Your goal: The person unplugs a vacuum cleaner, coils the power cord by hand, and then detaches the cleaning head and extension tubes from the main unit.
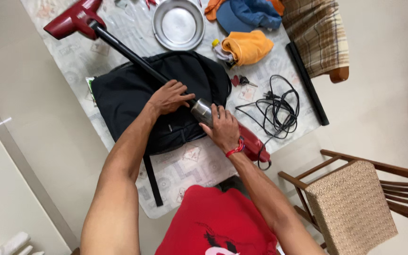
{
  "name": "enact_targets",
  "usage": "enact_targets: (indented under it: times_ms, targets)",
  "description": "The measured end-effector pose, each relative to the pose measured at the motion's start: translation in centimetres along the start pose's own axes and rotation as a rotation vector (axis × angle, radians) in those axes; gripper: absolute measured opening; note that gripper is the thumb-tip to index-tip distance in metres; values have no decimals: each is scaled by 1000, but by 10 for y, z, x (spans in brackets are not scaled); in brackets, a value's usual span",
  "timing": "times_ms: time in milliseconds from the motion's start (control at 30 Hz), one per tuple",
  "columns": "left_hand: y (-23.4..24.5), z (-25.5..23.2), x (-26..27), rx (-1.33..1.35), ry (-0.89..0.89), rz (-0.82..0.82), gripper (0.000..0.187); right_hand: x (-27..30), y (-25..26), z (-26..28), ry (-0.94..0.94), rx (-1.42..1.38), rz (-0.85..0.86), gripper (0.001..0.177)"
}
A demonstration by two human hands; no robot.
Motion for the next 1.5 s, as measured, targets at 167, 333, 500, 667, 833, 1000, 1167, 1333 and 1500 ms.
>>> enact_targets:
  times_ms: [167, 333, 500, 667, 833, 1000, 1167, 1333, 1500]
  targets:
    - [10, -5, 15, -92, 26, -189, 39, 5, -2, -11, 8, -89, 24, 85]
    - [32, 31, 43, -11, 221, -67, 36, 6, 5, -17, -76, -81, -57, 85]
    - [13, -41, 60, 127, 135, 78, 37, -5, 1, -29, -138, -149, -6, 84]
    - [-17, -148, 72, -57, -106, 60, 56, -3, 17, -24, -2, -192, -121, 66]
    - [-20, -234, 59, 71, -166, 28, 44, 10, 42, -15, 16, -507, -76, 54]
    - [-20, -300, 41, 206, -184, -2, 41, 43, 30, 5, 22, -749, 168, 56]
    - [-54, -374, 28, 172, -276, 84, 46, 81, 6, 13, -148, -943, 224, 63]
    - [-71, -444, 46, 17, -358, -42, 50, 133, -17, 1, -370, -1376, 345, 58]
    - [-31, -453, 107, 76, -345, -70, 69, 199, -28, -36, -518, -1416, 244, 56]
Point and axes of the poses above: each hand's wrist, its own x-axis away from the middle knuckle, its own y-axis out of the back of the hand, z = x × y, the point moved 7 cm from there along -x, towards the middle knuckle, and after that the axes turned 1 degree about -z, right-handed, at the moved point
